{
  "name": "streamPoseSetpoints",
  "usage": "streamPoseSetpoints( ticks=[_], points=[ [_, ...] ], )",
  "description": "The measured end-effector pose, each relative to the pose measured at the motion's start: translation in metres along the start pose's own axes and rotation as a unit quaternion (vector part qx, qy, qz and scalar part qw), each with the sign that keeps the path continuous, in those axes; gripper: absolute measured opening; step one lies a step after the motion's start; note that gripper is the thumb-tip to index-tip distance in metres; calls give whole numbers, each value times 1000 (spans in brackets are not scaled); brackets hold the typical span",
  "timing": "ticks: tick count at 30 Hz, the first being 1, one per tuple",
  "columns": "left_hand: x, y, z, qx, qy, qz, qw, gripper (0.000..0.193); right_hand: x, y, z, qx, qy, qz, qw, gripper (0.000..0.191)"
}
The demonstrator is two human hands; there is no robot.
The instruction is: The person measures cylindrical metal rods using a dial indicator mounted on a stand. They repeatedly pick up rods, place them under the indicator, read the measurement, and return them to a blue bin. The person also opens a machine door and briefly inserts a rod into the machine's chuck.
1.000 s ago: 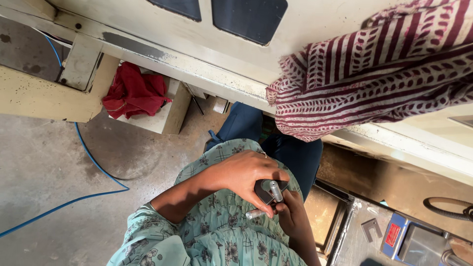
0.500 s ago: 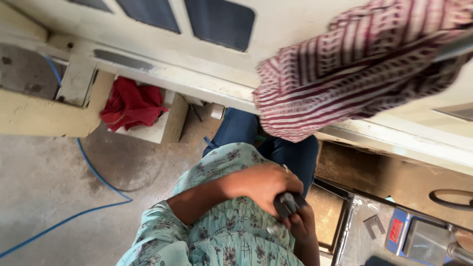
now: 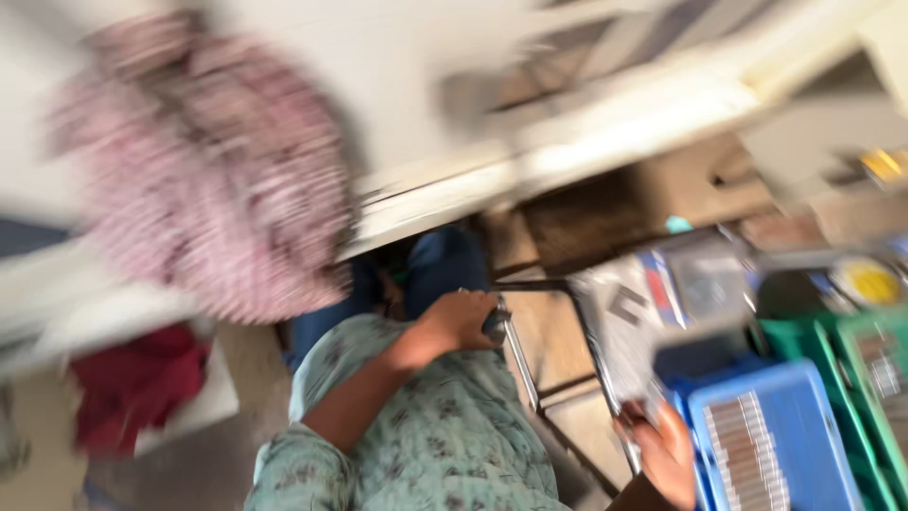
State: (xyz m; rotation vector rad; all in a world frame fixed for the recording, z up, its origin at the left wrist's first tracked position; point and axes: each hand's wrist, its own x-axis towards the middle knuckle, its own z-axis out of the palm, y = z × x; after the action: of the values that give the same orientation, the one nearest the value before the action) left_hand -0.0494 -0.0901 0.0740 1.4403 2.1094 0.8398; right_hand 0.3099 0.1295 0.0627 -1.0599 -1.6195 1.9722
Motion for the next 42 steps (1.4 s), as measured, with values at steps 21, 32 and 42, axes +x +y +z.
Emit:
streamPoseSetpoints(
  ticks=[21,32,42],
  points=[
    [124,124,171,119,-67,229,964,63,-96,-49,8,-165,6,66,984,68],
    [22,39,2,-25,46,-50,997,63,-137,-104,-147,-393,334,203,832,56],
    [-45,-36,-50,-111,274,-112,949,54,-138,-87,-294,-311,45,535,785,42]
  ],
)
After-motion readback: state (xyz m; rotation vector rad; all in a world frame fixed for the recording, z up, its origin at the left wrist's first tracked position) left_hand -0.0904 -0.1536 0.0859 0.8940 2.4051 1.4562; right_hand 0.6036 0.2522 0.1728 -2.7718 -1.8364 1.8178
